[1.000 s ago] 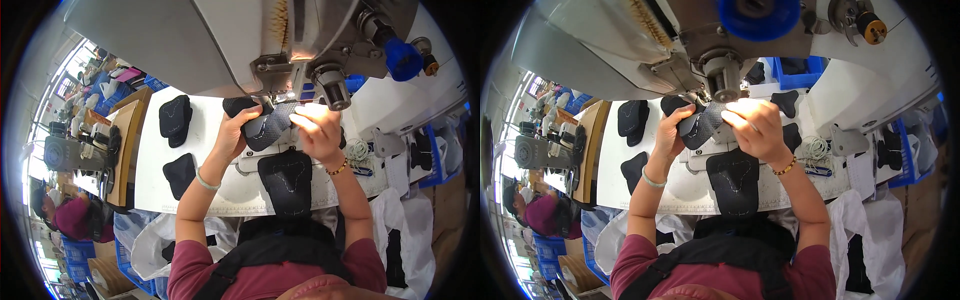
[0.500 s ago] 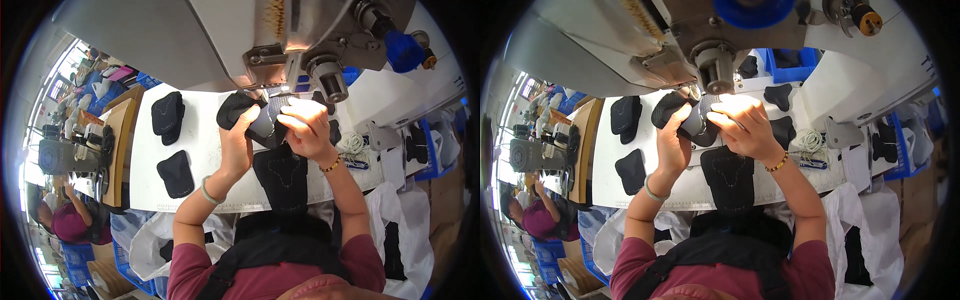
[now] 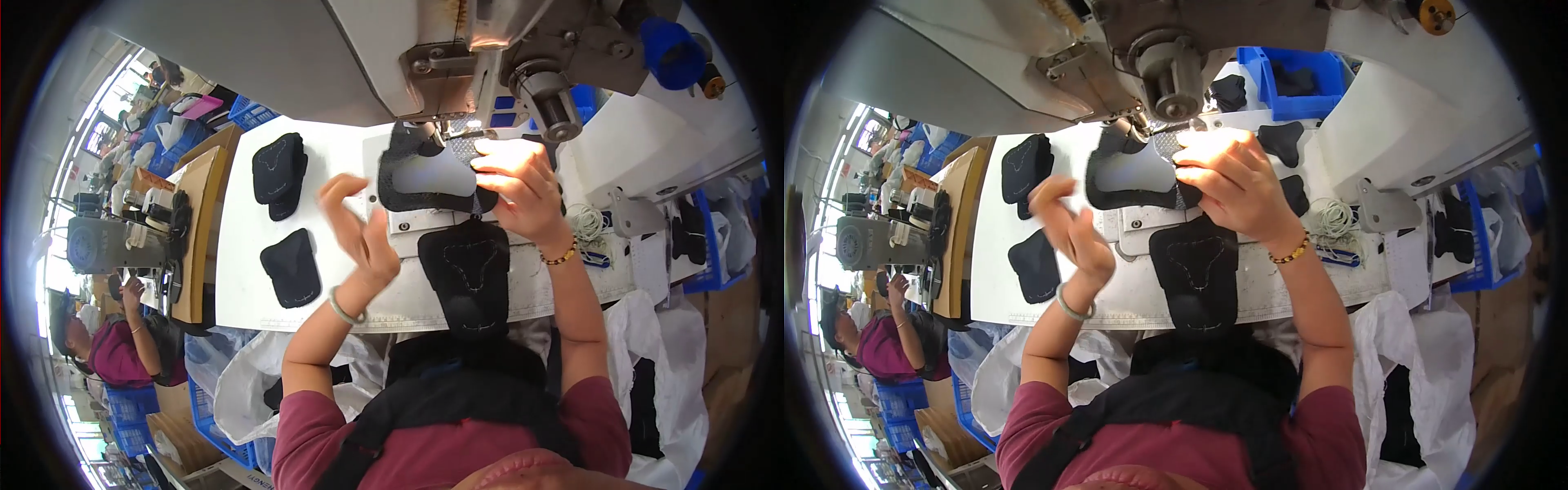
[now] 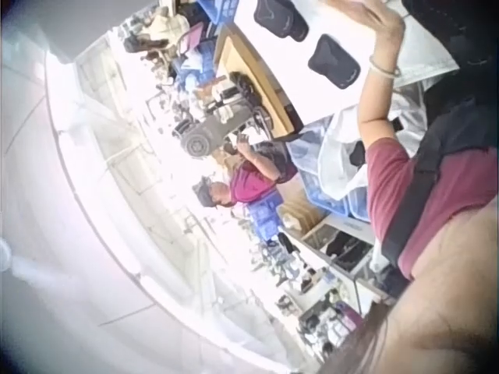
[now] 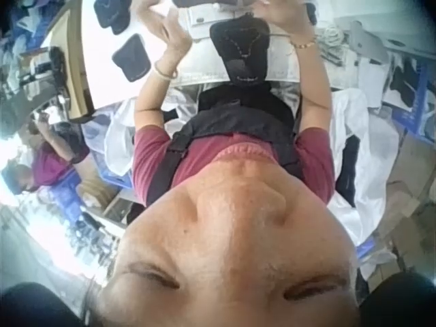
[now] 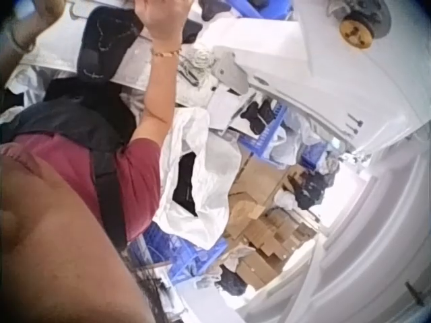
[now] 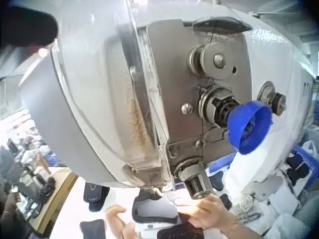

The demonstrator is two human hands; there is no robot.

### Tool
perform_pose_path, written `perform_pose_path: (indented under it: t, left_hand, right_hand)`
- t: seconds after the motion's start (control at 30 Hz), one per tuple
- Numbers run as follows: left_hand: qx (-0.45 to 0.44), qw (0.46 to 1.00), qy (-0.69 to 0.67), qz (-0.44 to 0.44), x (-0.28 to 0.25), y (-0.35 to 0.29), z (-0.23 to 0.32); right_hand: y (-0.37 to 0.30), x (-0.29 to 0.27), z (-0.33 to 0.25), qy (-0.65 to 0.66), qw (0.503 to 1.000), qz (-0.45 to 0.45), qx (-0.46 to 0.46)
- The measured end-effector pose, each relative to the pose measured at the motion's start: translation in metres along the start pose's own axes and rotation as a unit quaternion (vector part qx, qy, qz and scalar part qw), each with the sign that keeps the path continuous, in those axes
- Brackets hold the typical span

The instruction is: Sewing and assembling various components of a shoe using a sewing machine.

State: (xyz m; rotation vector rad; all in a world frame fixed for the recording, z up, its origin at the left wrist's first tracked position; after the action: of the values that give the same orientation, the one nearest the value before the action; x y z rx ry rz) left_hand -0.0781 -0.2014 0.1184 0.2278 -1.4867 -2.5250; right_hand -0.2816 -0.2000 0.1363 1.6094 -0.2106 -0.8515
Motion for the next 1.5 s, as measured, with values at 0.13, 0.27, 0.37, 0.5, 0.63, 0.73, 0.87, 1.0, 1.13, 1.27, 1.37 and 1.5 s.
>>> perform_pose_path:
  t: [0.13, 0.27, 0.37, 0.5, 0.63, 0.73, 0.87, 1.0, 1.13, 1.27, 1.37, 1.5]
  left_hand:
    - [0.184, 0.943, 0.162, -0.226, 0.038, 0.009, 0.031]
    - [0.093, 0.966, 0.041, -0.237, 0.05, 0.01, 0.003]
    - [0.041, 0.973, -0.043, -0.224, 0.05, 0.011, -0.007]
    - [0.049, 0.972, -0.009, -0.23, 0.053, 0.016, 0.004]
    - [0.072, 0.972, -0.001, -0.223, 0.054, 0.019, 0.01]
    - [0.088, 0.973, 0.002, -0.212, 0.055, 0.02, 0.014]
    - [0.106, 0.972, 0.002, -0.211, 0.056, 0.021, 0.015]
    - [0.14, 0.965, 0.032, -0.222, 0.058, 0.02, 0.017]
    - [0.164, 0.956, 0.067, -0.232, 0.063, 0.023, 0.025]
    - [0.264, 0.911, 0.225, -0.223, 0.069, 0.016, 0.045]
    - [0.253, 0.918, 0.182, -0.245, 0.069, 0.016, 0.045]
    - [0.257, 0.918, 0.172, -0.248, 0.066, 0.017, 0.043]
  right_hand:
    - [0.003, 0.001, 0.0, -0.01, 1.0, -0.004, -0.012]
    - [0.005, 0.001, -0.004, 0.0, 1.0, -0.005, -0.015]
    - [0.004, 0.002, -0.002, 0.001, 1.0, 0.001, -0.018]
    - [0.005, 0.001, -0.002, 0.01, 1.0, -0.004, -0.012]
    - [0.005, -0.001, -0.004, 0.004, 1.0, -0.009, -0.012]
    - [0.005, 0.0, -0.004, 0.004, 1.0, -0.012, -0.011]
    - [0.006, -0.001, -0.005, 0.006, 1.0, -0.013, -0.012]
    - [0.008, -0.002, -0.006, 0.004, 1.0, -0.012, -0.015]
    - [0.008, 0.0, -0.003, 0.0, 1.0, -0.027, -0.01]
    - [0.005, -0.004, 0.005, 0.043, 0.999, 0.005, 0.017]
    - [0.008, -0.005, 0.005, 0.037, 0.999, -0.031, 0.018]
    - [0.009, -0.004, 0.002, 0.04, 0.998, -0.038, -0.007]
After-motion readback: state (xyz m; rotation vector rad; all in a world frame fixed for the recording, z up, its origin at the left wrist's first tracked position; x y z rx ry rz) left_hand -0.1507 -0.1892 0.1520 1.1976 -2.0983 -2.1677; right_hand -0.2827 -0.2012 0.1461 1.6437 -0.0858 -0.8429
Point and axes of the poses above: each hand's wrist, its own y-axis towards the middle knuckle, its own x-axis out of the palm, z = x × y, the point moved 9 cm from there along y, towards the middle knuckle, and after that the axes turned 9 degrees about -y, right-handed, at the moved point
